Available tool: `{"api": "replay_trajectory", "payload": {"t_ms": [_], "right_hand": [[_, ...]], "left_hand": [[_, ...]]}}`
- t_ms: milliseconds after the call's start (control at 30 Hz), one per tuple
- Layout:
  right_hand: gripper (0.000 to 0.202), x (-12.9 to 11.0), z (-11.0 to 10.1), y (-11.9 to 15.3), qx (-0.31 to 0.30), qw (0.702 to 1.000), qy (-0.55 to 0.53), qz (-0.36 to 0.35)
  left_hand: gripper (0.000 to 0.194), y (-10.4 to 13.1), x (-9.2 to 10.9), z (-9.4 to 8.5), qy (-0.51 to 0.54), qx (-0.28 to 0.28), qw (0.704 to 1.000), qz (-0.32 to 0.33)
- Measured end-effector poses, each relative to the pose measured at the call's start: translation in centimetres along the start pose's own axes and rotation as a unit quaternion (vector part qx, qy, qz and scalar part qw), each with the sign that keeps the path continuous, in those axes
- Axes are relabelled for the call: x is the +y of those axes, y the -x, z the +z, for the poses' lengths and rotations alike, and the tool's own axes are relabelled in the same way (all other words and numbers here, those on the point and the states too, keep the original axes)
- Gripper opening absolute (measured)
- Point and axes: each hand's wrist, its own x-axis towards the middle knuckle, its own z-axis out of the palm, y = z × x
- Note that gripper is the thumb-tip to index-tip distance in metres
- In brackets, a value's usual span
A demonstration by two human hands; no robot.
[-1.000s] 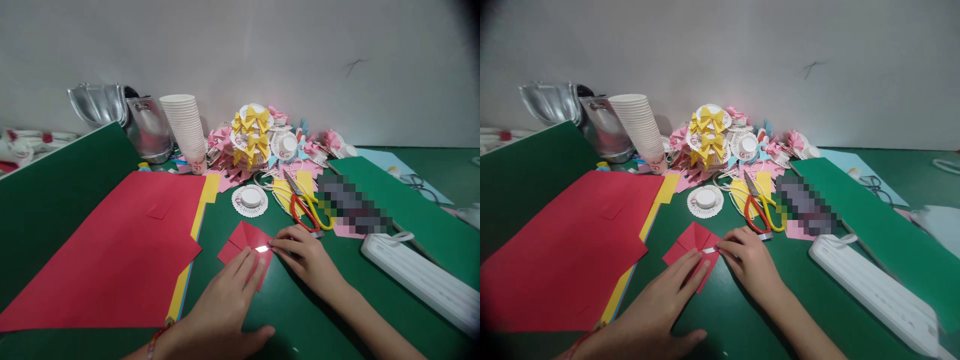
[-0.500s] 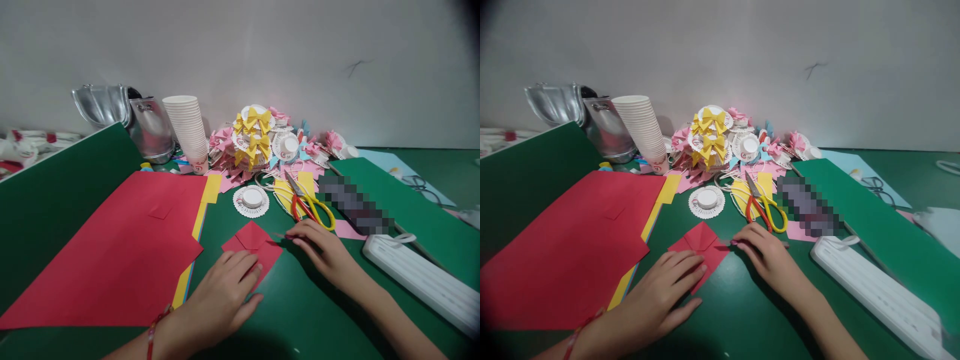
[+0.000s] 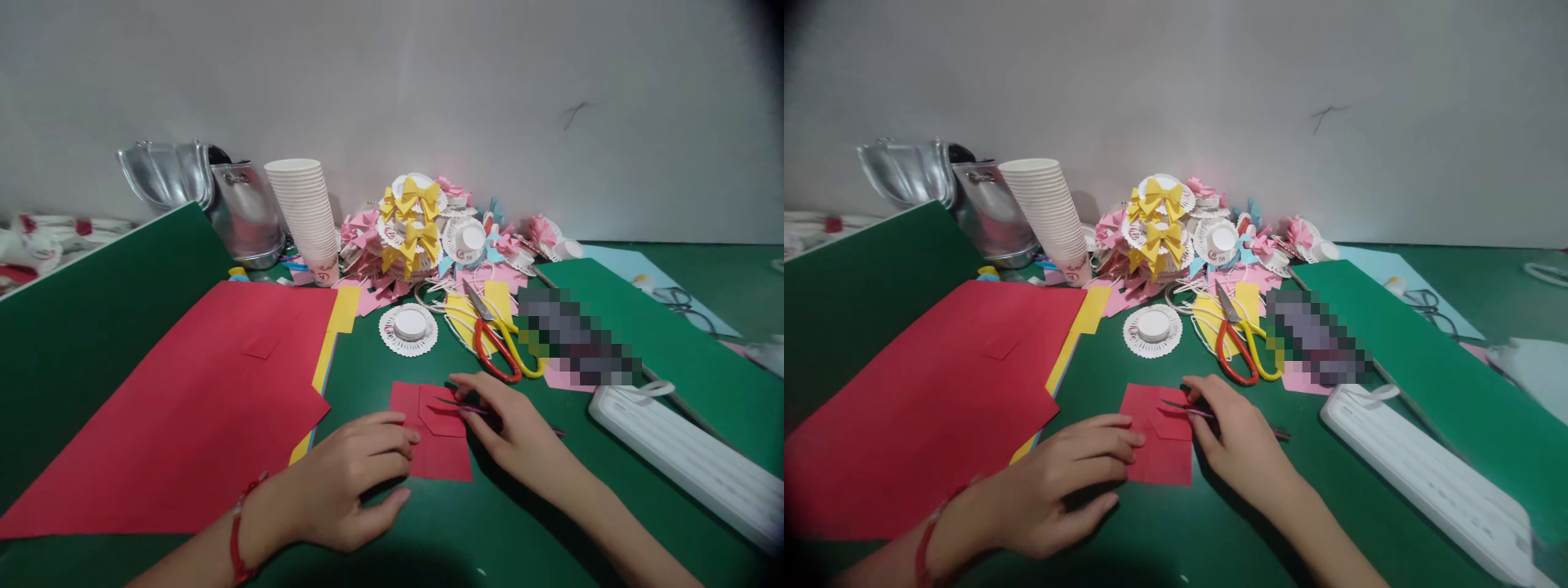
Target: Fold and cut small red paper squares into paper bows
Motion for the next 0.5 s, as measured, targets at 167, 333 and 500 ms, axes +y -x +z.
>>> {"api": "replay_trajectory", "payload": {"t_ms": [167,333,500], "right_hand": [[0.036,-0.52,0.16,-0.06,-0.032,0.997,0.061,0.029],[0.029,-0.88,-0.21,0.15,-0.024,0.997,0.068,0.002],[0.025,-1.03,-0.79,0.45,-0.035,0.998,0.038,-0.036]], "left_hand": [[0.033,-0.14,-0.23,0.18,-0.065,-0.045,0.997,0.001],[0.043,-0.32,-0.26,0.04,-0.118,-0.079,0.989,-0.034],[0.023,-0.18,-0.69,-0.74,-0.100,-0.034,0.994,-0.041]]}}
